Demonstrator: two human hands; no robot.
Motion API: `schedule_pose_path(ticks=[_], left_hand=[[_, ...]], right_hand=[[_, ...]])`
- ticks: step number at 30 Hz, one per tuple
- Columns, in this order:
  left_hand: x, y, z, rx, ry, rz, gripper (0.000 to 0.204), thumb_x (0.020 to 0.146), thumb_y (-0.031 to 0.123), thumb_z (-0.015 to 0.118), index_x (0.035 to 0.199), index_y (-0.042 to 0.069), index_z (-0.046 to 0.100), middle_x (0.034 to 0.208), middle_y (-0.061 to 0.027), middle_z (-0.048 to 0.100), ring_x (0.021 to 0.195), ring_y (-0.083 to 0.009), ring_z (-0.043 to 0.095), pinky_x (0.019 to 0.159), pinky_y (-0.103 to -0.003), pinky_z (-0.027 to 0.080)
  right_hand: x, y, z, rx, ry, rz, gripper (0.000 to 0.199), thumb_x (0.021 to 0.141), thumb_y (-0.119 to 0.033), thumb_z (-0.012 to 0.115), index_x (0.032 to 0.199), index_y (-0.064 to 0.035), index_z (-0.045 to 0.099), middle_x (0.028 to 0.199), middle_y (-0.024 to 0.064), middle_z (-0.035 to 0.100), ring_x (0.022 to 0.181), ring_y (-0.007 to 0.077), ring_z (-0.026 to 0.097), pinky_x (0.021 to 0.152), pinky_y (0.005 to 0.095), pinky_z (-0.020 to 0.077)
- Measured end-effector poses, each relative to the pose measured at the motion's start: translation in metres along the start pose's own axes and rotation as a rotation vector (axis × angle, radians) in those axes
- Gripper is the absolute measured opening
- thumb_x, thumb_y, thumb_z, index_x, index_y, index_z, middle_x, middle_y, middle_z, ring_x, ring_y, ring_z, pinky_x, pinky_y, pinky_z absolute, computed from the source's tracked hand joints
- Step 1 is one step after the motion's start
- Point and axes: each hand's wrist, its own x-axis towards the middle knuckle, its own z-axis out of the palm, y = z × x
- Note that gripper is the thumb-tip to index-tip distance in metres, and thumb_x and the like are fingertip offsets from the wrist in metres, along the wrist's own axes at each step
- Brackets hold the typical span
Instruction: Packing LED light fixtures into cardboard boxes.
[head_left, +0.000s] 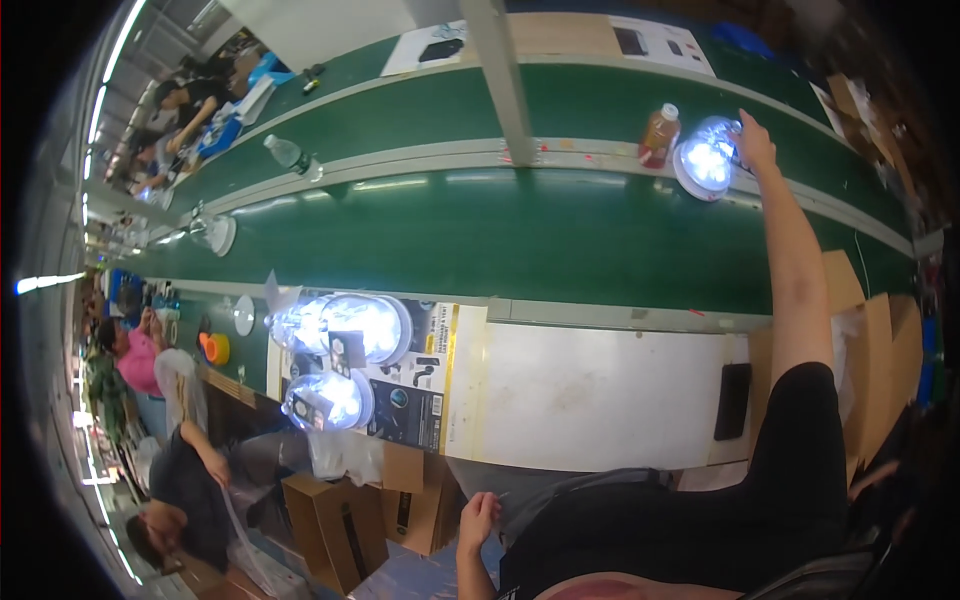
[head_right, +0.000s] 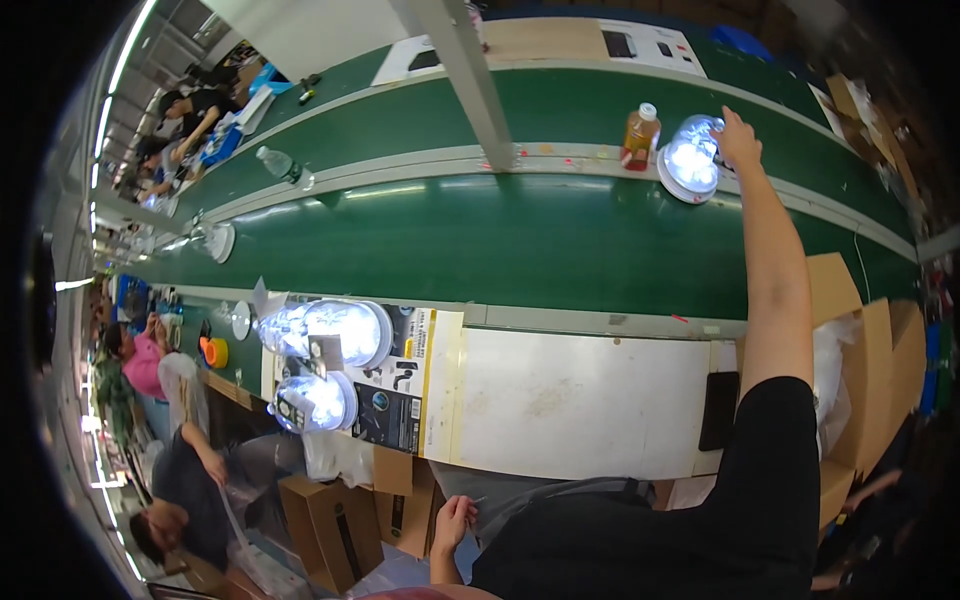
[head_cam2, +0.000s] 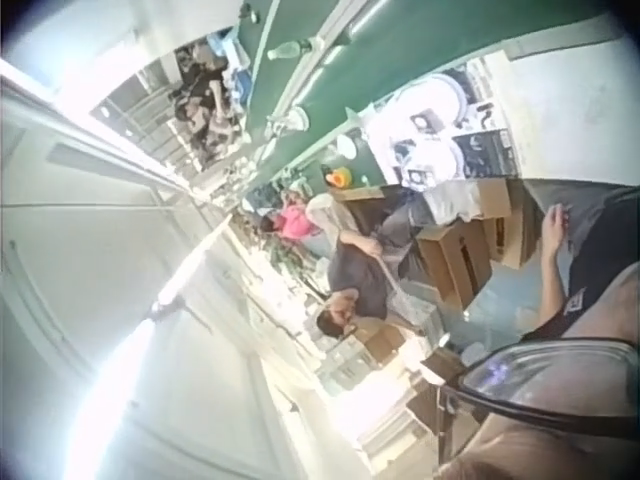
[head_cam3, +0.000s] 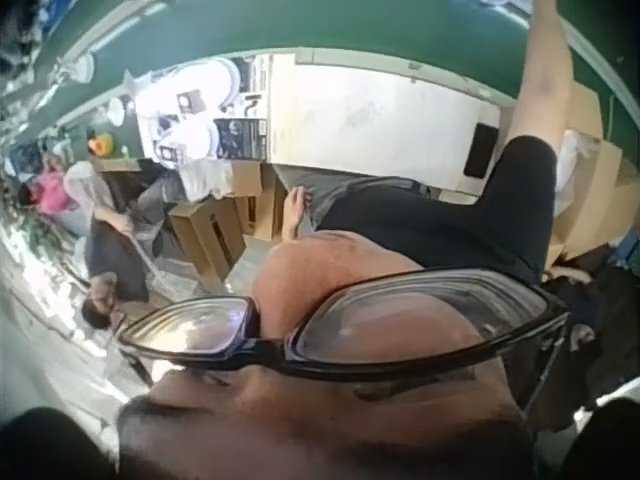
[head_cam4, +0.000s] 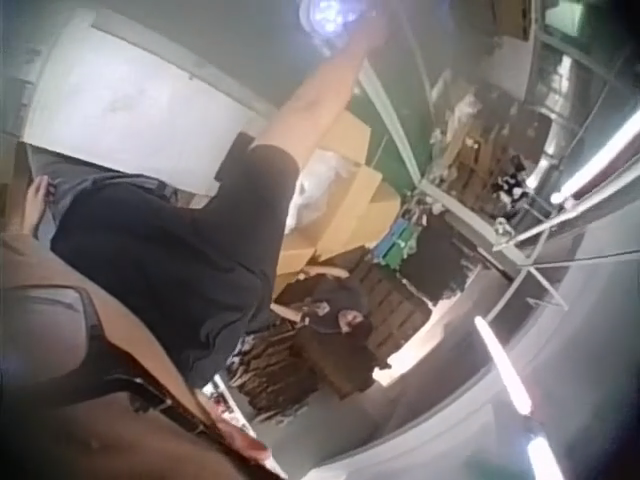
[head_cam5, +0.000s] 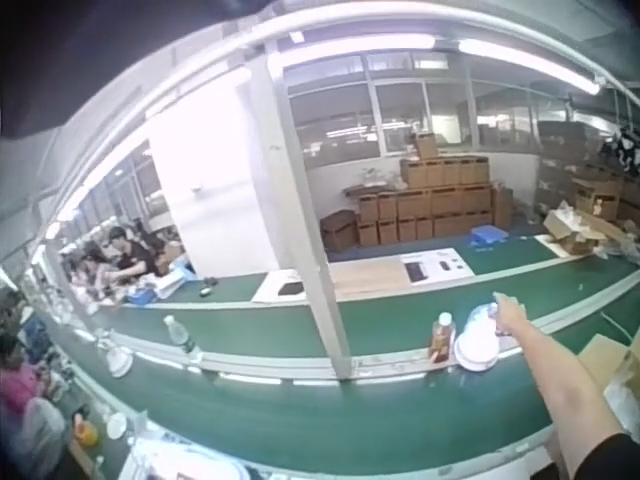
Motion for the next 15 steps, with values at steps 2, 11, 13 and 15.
schedule_pose_path(ticks=[2, 11, 13, 15], left_hand=[[0.000, -0.012, 0.002, 0.034, -0.032, -0.003, 0.029, 0.103, 0.025, 0.052, 0.095, 0.000, 0.066, 0.078, -0.0055, 0.067, 0.066, -0.0108, 0.060, 0.062, -0.026, 0.048], [-0.007, -0.033, 0.003, 0.044, 0.046, 0.042, 0.030, 0.101, 0.025, 0.055, 0.089, 0.000, 0.065, 0.072, -0.0047, 0.065, 0.063, -0.0115, 0.059, 0.059, -0.027, 0.048], [-0.006, -0.040, 0.001, 0.067, 0.092, 0.051, 0.033, 0.100, 0.028, 0.056, 0.087, -0.001, 0.065, 0.072, -0.0082, 0.066, 0.064, -0.0164, 0.062, 0.061, -0.032, 0.049], [0.001, -0.047, 0.003, 0.236, 0.088, 0.135, 0.037, 0.099, 0.034, 0.056, 0.087, 0.000, 0.065, 0.074, -0.0131, 0.067, 0.068, -0.0240, 0.066, 0.065, -0.037, 0.051]], right_hand=[[0.001, 0.020, -0.015, -0.056, 0.071, 0.015, 0.067, 0.091, -0.041, 0.067, 0.149, -0.0186, 0.042, 0.150, 0.0087, 0.049, 0.135, 0.0317, 0.049, 0.102, 0.0636, 0.0421], [-0.160, -0.056, -0.094, 0.063, 0.150, -0.556, 0.056, 0.089, -0.027, 0.069, 0.135, -0.0027, 0.049, 0.140, 0.0168, 0.053, 0.129, 0.0361, 0.049, 0.102, 0.0502, 0.0440], [-0.238, -0.079, -0.131, 0.200, -0.107, -0.620, 0.046, 0.090, -0.023, 0.069, 0.128, -0.0017, 0.056, 0.135, 0.0182, 0.056, 0.126, 0.0362, 0.051, 0.102, 0.0480, 0.0436], [-0.308, -0.074, -0.149, 0.272, -0.145, -0.915, 0.038, 0.090, -0.021, 0.068, 0.121, -0.0014, 0.061, 0.131, 0.0183, 0.059, 0.127, 0.0357, 0.051, 0.106, 0.0458, 0.0415]])
